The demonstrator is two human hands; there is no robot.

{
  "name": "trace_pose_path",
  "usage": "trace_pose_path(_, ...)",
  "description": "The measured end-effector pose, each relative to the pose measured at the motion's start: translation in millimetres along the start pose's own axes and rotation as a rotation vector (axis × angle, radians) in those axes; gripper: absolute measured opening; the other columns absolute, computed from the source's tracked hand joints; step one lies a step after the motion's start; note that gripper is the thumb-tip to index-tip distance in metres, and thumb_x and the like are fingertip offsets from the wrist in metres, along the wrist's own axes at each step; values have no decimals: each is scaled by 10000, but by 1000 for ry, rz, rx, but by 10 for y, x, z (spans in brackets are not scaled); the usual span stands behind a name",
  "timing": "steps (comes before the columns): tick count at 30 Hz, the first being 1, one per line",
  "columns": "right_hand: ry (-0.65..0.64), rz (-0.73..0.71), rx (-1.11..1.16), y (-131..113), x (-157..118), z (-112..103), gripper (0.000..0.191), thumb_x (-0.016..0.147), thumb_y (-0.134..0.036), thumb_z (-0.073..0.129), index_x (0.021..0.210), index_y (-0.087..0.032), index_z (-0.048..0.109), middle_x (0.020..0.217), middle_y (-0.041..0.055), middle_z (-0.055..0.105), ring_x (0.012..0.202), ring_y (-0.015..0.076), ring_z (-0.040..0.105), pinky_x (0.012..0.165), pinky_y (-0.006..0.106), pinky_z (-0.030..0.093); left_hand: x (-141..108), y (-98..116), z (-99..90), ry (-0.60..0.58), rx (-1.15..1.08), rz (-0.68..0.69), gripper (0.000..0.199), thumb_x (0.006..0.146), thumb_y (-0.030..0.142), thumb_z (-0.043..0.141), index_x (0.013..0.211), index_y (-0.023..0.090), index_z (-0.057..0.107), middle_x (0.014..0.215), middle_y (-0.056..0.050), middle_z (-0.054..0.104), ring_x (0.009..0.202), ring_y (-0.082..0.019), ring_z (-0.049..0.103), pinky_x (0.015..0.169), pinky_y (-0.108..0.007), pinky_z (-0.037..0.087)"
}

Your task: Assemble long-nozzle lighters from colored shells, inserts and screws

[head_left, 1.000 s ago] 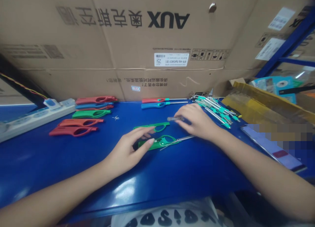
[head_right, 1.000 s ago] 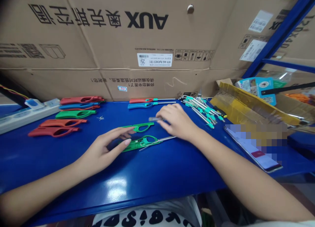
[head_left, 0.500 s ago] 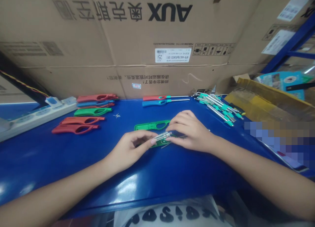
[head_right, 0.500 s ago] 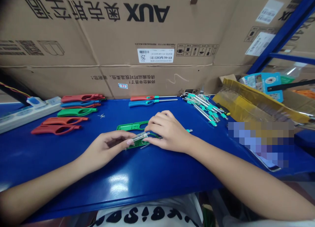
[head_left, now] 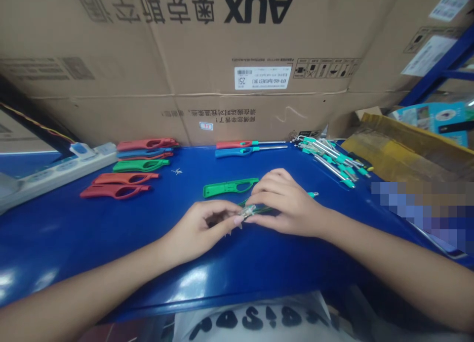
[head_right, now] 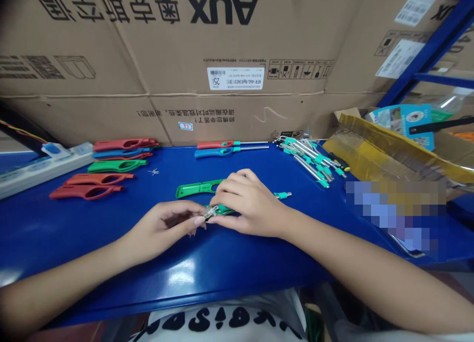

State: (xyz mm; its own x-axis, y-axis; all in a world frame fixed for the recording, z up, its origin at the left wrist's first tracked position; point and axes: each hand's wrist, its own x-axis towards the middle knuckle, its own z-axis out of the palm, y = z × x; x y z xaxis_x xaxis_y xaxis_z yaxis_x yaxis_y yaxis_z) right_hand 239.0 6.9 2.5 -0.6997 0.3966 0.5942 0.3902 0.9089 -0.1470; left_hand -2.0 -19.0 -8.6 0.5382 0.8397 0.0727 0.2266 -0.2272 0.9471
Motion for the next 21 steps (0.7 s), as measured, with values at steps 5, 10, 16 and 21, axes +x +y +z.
trace_pose_path(5, 32, 37, -42, 51, -4, -13, 269, 890, -424, 731, 859, -169, 653, 830, 25, 673, 831, 174, 595, 841, 355, 360, 19, 22, -28, 43, -47, -13, 193, 939, 301, 650, 972, 137, 746, 825, -37, 742, 664, -104, 622, 643, -205, 533)
trace_pose_path(10, -12, -19, -49, 43, -9, -2, 237, 935, -413, 676, 895, -180, 682, 843, 32, 680, 852, 179, 602, 869, 368, 358, 25, 7, -23, 34, -59, -29, 191, 938, 305, 657, 971, 140, 748, 813, -28, 739, 644, -88, 603, 632, -186, 518)
trace_pose_path(16, -28, -12, -39, 39, -11, 15, 218, 957, -389, 645, 976, -176, 686, 890, 44, 697, 874, 183, 612, 878, 379, 364, 20, -14, -20, -1, -42, -33, 199, 947, 313, 654, 1004, 151, 753, 832, -27, 746, 664, -89, 609, 641, -183, 518)
trace_pose_path(21, -3, 34, 39, 21, -23, 10, 185, 929, -357, 681, 972, -177, 693, 894, 39, 694, 882, 180, 610, 873, 380, 368, 37, -7, -23, 10, -46, -39, 213, 945, 321, 656, 1009, 145, 759, 836, -35, 749, 666, -96, 614, 638, -191, 520)
